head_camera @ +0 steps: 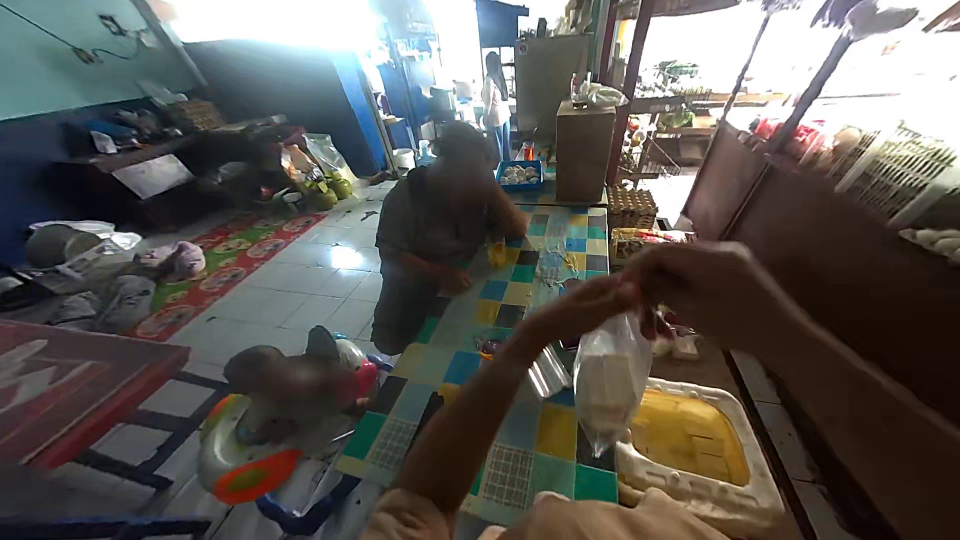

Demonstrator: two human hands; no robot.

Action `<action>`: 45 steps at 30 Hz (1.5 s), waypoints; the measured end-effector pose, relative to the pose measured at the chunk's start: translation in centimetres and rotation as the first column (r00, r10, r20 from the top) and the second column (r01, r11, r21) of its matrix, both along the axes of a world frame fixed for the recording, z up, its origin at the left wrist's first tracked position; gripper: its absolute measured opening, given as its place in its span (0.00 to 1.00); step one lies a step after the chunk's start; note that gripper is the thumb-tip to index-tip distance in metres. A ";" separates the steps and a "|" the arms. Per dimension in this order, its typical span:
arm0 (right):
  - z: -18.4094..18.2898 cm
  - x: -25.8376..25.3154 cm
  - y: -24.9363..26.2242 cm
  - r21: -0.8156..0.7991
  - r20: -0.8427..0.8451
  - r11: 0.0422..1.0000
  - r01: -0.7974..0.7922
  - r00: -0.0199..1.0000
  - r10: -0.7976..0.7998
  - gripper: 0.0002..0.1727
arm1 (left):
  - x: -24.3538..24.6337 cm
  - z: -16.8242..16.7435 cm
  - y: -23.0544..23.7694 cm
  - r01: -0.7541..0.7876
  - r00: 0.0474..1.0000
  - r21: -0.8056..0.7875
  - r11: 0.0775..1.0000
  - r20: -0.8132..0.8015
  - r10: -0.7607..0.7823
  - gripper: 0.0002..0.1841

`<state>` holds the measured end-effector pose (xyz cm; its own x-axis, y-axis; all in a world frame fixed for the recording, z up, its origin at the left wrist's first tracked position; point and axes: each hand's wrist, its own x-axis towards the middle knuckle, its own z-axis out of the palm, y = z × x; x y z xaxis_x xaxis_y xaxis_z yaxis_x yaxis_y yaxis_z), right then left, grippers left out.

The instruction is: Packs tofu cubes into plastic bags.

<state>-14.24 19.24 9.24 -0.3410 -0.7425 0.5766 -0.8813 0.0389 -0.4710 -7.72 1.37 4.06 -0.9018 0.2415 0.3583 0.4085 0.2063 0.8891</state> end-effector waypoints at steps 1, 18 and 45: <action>2.3 -0.4 0.1 -0.009 -0.043 1.000 -0.004 0.999 0.004 0.06 | -0.9 1.2 -0.6 0.084 0.994 0.023 0.996 -0.077 -0.082 0.14; 9.7 -1.6 -5.3 -0.309 0.297 0.947 -0.087 0.937 0.183 0.21 | -2.5 11.2 -1.5 -0.011 0.991 0.059 0.998 -0.132 0.019 0.16; 6.3 -15.6 -11.3 -0.550 0.443 0.730 -0.405 0.600 0.666 0.28 | -1.8 9.0 -3.0 -0.127 0.931 -0.267 0.955 -0.365 0.021 0.15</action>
